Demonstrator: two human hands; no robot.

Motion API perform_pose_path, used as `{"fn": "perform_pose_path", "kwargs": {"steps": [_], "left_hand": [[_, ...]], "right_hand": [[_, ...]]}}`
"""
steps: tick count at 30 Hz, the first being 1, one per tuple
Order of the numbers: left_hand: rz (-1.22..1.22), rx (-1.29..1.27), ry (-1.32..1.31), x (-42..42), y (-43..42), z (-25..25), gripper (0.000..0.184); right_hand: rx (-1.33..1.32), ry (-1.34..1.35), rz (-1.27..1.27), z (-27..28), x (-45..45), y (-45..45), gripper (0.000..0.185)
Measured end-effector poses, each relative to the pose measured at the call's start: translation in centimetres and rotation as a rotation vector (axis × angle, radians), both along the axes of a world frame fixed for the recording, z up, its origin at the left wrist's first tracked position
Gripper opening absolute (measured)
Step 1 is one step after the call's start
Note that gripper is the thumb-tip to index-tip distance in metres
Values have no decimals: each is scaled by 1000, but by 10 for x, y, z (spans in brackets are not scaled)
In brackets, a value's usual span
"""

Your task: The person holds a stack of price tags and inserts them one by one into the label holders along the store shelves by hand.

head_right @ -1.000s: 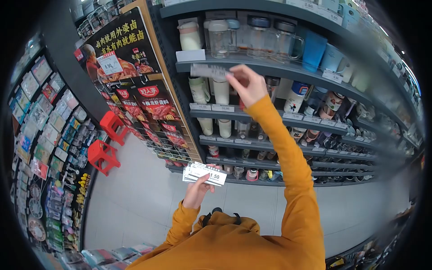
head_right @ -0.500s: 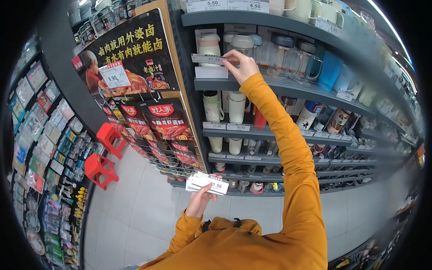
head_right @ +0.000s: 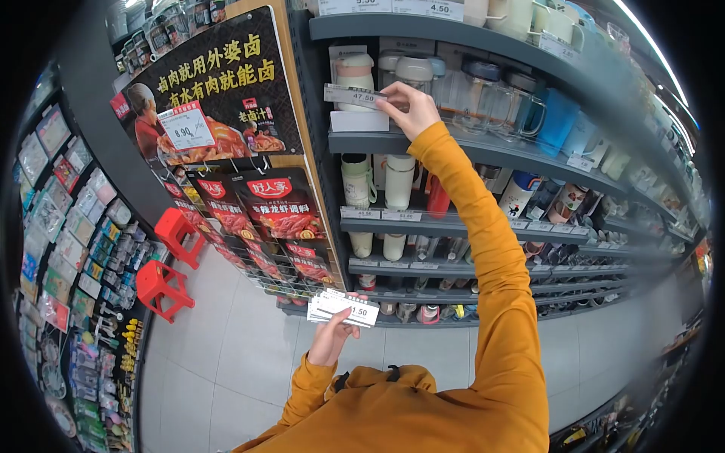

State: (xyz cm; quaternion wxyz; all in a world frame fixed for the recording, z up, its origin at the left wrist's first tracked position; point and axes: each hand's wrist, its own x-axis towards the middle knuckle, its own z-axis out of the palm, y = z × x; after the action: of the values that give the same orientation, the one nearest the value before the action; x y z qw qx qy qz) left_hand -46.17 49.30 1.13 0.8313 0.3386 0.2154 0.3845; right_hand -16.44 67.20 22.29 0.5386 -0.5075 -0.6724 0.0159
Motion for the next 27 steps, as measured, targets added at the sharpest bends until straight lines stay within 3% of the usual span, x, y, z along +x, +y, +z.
{"fn": "perform_pose_path", "kwargs": {"steps": [11,17,20,27], "left_hand": [[-13,13,1,-1,2,3,33],[-3,0,-6,-4,1,2,32],[7,-6,-3,-6,1,-2,33],[20,-11,18,-10,-3,0,35]], "right_hand": [[-78,-149,-38,5,-4,-8,26],[1,-204,-53,5,-11,-16,29],[189,-336,-120,2,-16,-21,25],[143,-254,-1,5,-5,-18,19]]}}
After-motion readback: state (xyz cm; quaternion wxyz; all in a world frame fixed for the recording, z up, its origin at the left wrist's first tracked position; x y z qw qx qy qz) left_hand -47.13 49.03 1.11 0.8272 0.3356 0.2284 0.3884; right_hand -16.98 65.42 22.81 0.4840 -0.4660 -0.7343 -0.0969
